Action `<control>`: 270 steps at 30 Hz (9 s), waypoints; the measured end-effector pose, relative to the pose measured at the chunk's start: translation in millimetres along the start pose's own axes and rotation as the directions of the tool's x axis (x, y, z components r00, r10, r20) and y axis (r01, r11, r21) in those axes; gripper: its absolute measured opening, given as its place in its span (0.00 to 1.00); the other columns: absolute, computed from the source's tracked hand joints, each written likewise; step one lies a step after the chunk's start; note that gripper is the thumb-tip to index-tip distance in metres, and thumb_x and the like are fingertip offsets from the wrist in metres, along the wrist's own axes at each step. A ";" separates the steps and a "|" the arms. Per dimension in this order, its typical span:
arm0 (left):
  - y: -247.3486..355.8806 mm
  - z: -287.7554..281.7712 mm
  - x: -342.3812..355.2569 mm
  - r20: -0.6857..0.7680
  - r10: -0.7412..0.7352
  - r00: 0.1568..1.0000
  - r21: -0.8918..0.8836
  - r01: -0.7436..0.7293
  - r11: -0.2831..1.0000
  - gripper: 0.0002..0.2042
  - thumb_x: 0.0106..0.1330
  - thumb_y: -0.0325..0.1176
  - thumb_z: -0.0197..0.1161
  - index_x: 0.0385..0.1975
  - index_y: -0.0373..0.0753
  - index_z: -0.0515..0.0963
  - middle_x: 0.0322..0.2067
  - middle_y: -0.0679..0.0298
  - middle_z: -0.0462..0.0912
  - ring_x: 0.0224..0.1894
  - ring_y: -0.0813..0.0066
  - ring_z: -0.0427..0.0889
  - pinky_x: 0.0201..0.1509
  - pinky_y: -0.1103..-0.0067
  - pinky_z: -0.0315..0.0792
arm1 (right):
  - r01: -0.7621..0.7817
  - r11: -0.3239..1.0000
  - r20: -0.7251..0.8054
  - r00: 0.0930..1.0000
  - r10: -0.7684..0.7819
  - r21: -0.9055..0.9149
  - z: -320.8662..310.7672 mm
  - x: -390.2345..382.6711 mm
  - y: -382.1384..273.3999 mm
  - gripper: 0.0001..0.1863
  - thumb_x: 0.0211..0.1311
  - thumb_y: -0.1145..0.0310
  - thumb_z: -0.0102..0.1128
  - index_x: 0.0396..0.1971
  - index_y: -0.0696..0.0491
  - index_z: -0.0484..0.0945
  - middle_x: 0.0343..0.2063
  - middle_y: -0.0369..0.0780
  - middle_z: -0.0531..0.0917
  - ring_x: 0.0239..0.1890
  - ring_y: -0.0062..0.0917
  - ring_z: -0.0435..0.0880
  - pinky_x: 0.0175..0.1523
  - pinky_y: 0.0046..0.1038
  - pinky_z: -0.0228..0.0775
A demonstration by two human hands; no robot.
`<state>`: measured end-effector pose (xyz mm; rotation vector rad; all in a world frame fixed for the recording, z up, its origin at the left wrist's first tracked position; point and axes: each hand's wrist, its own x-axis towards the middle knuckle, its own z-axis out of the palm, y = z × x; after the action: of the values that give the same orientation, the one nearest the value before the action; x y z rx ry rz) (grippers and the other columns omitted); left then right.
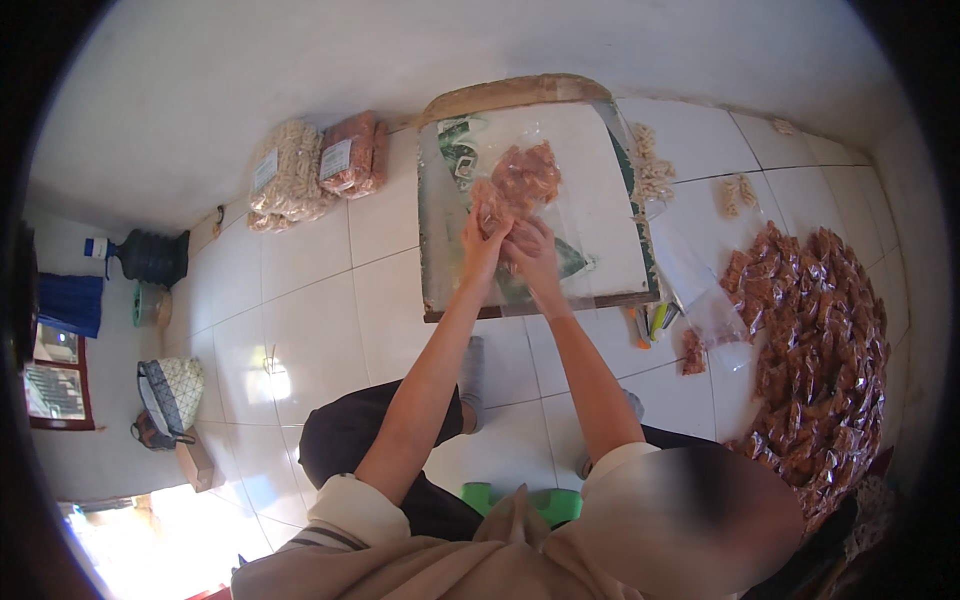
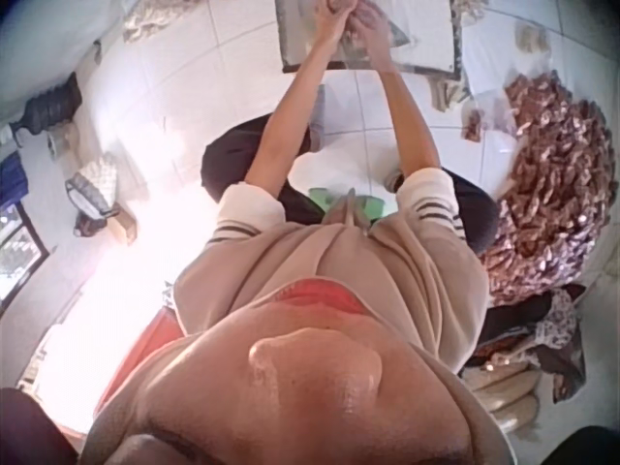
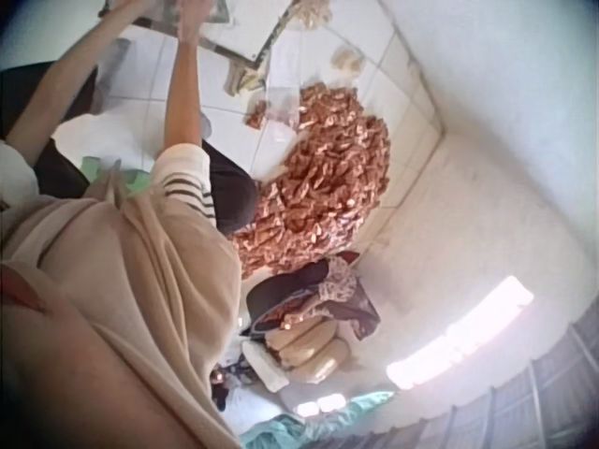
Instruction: The person places small plastic bags of snacks into a larger plastic bag by hand and seals the larger bag using a tape dispenser.
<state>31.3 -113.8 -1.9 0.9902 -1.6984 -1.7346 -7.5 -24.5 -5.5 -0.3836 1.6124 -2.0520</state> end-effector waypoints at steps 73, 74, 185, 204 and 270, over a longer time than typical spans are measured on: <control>-150.7 273.4 -222.4 0.824 0.178 0.538 0.286 -0.667 0.688 0.22 0.56 0.26 0.57 0.52 0.46 0.67 0.56 0.51 0.54 0.53 0.54 0.63 0.55 0.67 0.61 | -0.286 0.521 -0.474 0.838 -0.270 -0.804 -374.9 -183.7 47.1 0.18 0.48 0.74 0.58 0.43 0.54 0.73 0.33 0.44 0.73 0.42 0.38 0.69 0.48 0.33 0.63; -148.2 278.6 -216.7 0.807 0.183 0.562 0.291 -0.647 0.705 0.22 0.55 0.24 0.57 0.51 0.45 0.68 0.56 0.51 0.54 0.52 0.54 0.64 0.55 0.67 0.61 | -0.292 0.501 -0.488 0.813 -0.319 -0.815 -373.4 -171.7 46.2 0.19 0.48 0.74 0.59 0.44 0.55 0.72 0.33 0.44 0.72 0.42 0.38 0.68 0.49 0.33 0.62; 30.4 -8.4 82.7 0.091 0.232 0.968 0.595 -0.240 0.767 0.25 0.55 0.57 0.56 0.48 0.47 0.71 0.50 0.51 0.67 0.57 0.57 0.59 0.59 0.65 0.54 | 0.094 0.900 -0.191 0.963 -0.191 -0.426 11.6 -6.3 -8.6 0.22 0.54 0.77 0.58 0.51 0.55 0.70 0.42 0.46 0.78 0.39 0.25 0.79 0.41 0.23 0.69; 21.7 2.1 69.5 0.052 0.341 0.938 0.570 -0.309 0.761 0.38 0.49 0.52 0.64 0.61 0.59 0.54 0.60 0.42 0.43 0.61 0.43 0.46 0.62 0.58 0.48 | 0.136 0.926 -0.188 0.959 -0.212 -0.351 -23.4 9.6 14.5 0.22 0.62 0.71 0.47 0.57 0.56 0.62 0.49 0.42 0.66 0.44 0.25 0.70 0.50 0.28 0.62; 14.8 4.7 73.2 0.002 0.311 0.950 0.458 -0.278 0.844 0.31 0.57 0.44 0.60 0.61 0.55 0.56 0.58 0.48 0.50 0.62 0.51 0.47 0.63 0.62 0.45 | 0.098 0.995 -0.220 0.971 -0.096 0.001 1.7 44.6 -10.6 0.14 0.52 0.77 0.56 0.41 0.56 0.72 0.42 0.39 0.72 0.42 0.24 0.74 0.43 0.22 0.67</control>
<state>-18.4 -169.7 2.0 0.9028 -2.1332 -1.1121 -46.1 -48.2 1.5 -0.2418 1.7391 -2.2434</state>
